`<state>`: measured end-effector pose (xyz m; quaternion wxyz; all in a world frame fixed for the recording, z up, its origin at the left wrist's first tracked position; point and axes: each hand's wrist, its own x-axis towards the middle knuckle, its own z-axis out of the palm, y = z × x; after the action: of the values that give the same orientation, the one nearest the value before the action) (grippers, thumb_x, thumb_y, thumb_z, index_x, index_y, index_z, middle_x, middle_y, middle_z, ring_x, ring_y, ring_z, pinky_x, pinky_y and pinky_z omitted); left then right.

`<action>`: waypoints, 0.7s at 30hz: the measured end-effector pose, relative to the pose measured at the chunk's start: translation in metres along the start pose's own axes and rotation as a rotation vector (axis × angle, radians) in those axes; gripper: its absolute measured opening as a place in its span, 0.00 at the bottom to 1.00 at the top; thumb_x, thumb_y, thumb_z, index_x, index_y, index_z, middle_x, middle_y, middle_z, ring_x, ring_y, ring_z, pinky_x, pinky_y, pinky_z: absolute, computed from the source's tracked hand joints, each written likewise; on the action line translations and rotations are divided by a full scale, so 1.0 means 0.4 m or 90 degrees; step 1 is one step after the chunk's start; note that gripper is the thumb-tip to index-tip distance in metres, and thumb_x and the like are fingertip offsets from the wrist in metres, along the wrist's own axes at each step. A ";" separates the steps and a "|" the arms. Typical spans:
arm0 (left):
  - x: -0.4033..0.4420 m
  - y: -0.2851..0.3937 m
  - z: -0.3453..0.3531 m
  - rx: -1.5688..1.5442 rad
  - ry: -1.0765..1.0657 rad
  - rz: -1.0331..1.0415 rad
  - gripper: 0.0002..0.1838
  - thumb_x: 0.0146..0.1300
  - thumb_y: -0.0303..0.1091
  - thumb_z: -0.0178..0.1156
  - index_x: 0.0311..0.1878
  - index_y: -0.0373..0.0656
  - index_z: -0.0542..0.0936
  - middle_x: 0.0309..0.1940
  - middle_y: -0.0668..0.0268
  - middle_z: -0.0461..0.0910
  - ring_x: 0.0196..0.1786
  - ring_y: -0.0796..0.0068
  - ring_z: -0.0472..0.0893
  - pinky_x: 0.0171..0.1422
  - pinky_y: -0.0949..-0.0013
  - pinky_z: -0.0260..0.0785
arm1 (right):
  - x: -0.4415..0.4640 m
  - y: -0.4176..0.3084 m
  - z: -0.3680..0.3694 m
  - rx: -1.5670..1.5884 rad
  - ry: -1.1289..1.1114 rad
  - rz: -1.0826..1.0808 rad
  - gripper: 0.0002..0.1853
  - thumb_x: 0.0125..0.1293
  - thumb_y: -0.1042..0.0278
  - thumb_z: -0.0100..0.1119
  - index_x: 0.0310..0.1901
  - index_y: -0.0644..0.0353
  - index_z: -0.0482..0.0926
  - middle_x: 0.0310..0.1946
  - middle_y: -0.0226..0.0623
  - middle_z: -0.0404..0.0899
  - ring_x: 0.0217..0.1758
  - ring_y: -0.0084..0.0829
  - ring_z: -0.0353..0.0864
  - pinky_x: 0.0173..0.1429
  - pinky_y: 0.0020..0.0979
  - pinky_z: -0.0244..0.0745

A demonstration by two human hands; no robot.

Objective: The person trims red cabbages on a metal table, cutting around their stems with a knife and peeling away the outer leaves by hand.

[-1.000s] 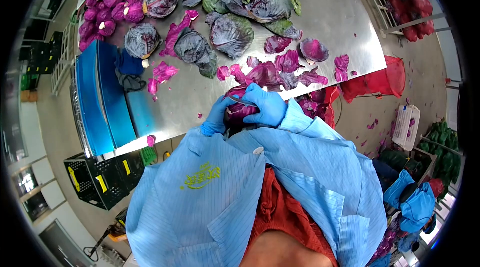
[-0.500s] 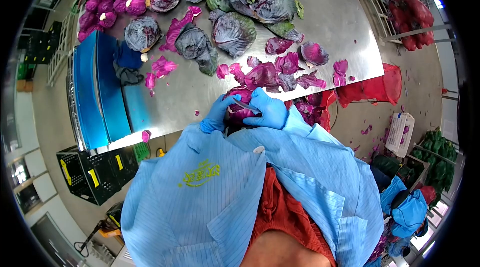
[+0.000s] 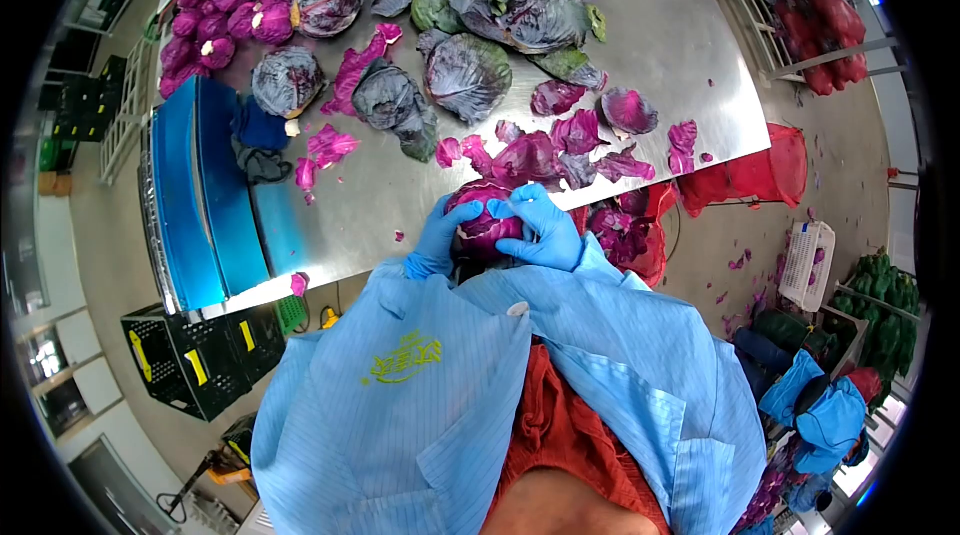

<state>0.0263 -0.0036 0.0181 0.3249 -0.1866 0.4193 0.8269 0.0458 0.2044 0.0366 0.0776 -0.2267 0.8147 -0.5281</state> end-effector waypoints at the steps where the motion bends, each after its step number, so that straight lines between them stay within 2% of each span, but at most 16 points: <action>1: 0.004 -0.007 -0.008 0.001 -0.001 -0.004 0.31 0.52 0.38 0.70 0.58 0.36 0.74 0.50 0.57 0.80 0.49 0.64 0.81 0.57 0.62 0.75 | -0.002 0.007 0.005 -0.012 -0.012 -0.014 0.38 0.48 0.60 0.75 0.63 0.55 0.73 0.47 0.42 0.70 0.52 0.40 0.71 0.58 0.35 0.70; 2: 0.004 -0.013 -0.015 0.003 -0.002 -0.009 0.31 0.52 0.38 0.69 0.58 0.36 0.73 0.50 0.57 0.80 0.50 0.64 0.81 0.57 0.62 0.75 | -0.003 0.018 0.014 -0.032 0.008 -0.048 0.37 0.47 0.59 0.76 0.62 0.55 0.73 0.47 0.42 0.69 0.51 0.40 0.72 0.56 0.36 0.71; 8: -0.003 -0.015 -0.017 0.012 0.015 0.006 0.30 0.52 0.37 0.69 0.58 0.35 0.73 0.50 0.58 0.79 0.50 0.65 0.80 0.58 0.63 0.73 | 0.010 -0.010 0.005 -0.057 -0.037 -0.002 0.33 0.47 0.57 0.76 0.55 0.56 0.74 0.47 0.43 0.67 0.51 0.43 0.72 0.54 0.37 0.72; 15: 0.000 -0.024 -0.031 0.022 0.024 -0.005 0.32 0.52 0.37 0.68 0.59 0.35 0.71 0.52 0.58 0.78 0.52 0.65 0.79 0.59 0.64 0.72 | 0.009 -0.001 0.008 -0.059 -0.049 -0.021 0.31 0.47 0.57 0.76 0.52 0.55 0.74 0.46 0.42 0.67 0.47 0.42 0.73 0.49 0.38 0.73; 18: 0.002 -0.043 -0.039 0.070 0.064 0.013 0.30 0.58 0.40 0.63 0.62 0.38 0.71 0.53 0.59 0.78 0.53 0.67 0.79 0.60 0.65 0.72 | 0.012 -0.013 -0.001 -0.075 -0.071 0.002 0.30 0.47 0.56 0.76 0.50 0.55 0.74 0.46 0.41 0.67 0.45 0.40 0.75 0.46 0.37 0.74; 21: 0.003 -0.045 -0.040 0.083 0.058 0.031 0.29 0.58 0.40 0.64 0.61 0.39 0.72 0.51 0.60 0.79 0.51 0.68 0.80 0.59 0.66 0.73 | 0.023 -0.044 -0.014 -0.081 -0.096 0.029 0.29 0.46 0.55 0.76 0.48 0.56 0.74 0.44 0.40 0.68 0.43 0.40 0.75 0.46 0.37 0.73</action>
<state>0.0385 -0.0082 -0.0022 0.2968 -0.1920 0.4907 0.7964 0.0407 0.1989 0.0557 0.1364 -0.2515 0.8433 -0.4550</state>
